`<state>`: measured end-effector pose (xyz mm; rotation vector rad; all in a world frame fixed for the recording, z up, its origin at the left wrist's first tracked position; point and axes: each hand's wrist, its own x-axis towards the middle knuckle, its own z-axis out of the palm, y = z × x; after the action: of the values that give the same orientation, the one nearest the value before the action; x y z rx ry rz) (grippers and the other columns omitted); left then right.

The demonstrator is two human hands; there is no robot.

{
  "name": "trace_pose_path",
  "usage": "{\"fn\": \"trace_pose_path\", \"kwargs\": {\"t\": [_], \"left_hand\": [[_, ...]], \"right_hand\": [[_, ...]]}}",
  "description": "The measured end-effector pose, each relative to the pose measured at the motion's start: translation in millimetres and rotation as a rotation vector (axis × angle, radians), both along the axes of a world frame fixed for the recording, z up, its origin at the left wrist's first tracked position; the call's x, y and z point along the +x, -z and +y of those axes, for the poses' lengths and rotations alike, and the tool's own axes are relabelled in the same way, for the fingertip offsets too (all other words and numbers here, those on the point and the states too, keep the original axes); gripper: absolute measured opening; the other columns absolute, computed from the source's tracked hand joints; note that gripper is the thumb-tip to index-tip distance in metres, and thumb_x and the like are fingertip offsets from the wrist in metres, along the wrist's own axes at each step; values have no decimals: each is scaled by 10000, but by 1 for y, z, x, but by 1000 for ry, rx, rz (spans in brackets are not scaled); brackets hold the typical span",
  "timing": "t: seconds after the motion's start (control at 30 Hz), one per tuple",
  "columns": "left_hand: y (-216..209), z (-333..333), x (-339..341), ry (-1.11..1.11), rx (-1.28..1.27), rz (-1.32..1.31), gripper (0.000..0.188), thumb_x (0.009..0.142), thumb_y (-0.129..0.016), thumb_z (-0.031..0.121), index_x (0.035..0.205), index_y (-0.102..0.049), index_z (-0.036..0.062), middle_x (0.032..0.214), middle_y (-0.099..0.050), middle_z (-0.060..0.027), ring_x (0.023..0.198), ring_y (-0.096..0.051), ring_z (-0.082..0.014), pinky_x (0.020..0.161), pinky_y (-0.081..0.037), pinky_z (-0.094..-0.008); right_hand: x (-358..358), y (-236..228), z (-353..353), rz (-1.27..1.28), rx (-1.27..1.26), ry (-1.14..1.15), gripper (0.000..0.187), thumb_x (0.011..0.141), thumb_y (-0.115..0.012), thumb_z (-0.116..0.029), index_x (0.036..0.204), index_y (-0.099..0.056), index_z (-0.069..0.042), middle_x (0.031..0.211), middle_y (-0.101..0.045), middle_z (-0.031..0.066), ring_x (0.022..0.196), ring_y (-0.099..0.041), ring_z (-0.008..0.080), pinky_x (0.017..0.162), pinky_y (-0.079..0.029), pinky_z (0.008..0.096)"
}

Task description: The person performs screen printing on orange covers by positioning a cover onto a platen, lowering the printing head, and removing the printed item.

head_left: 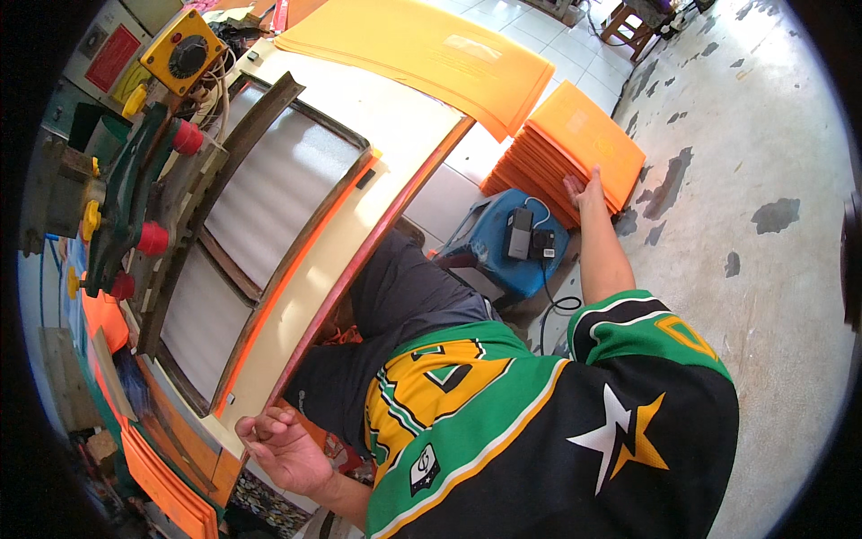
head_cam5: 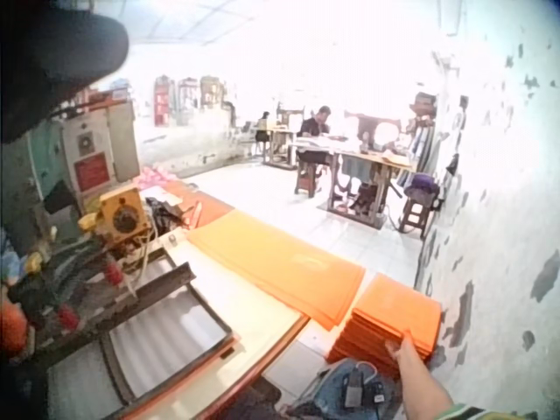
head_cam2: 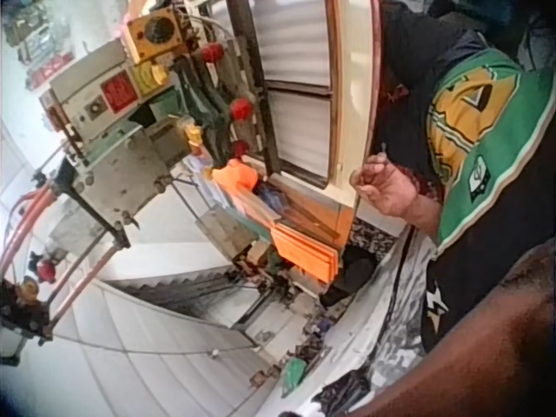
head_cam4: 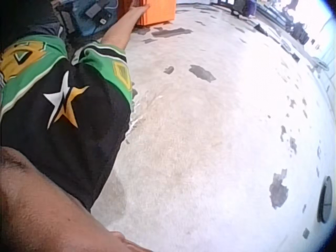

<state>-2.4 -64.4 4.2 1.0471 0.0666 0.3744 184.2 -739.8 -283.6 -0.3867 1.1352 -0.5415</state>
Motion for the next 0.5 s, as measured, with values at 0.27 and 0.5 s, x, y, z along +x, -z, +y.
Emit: {"fn": "trace_pose_path", "kwargs": {"t": [0.27, 0.5], "left_hand": [[0, 6, -4, 67, -10, -32, 347, 1002, -553, 254, 1257, -494, 24, 924, -615, -85, 942, -561, -225, 894, -449, -369], [0, 9, -3, 137, -37, -71, 355, 1015, -535, 224, 1293, -484, 8, 980, -602, -102, 986, -570, -245, 956, -464, -393]], "right_hand": [[7, -55, 6, -97, -196, -727, 391, 879, -719, -440, 853, -605, -66, 857, -709, 124, 769, -725, 263, 485, -584, 248], [46, -75, -56, 314, -871, -600, 367, 881, -724, -329, 1022, -592, -16, 901, -696, 136, 783, -688, 235, 708, -569, 326]]}}
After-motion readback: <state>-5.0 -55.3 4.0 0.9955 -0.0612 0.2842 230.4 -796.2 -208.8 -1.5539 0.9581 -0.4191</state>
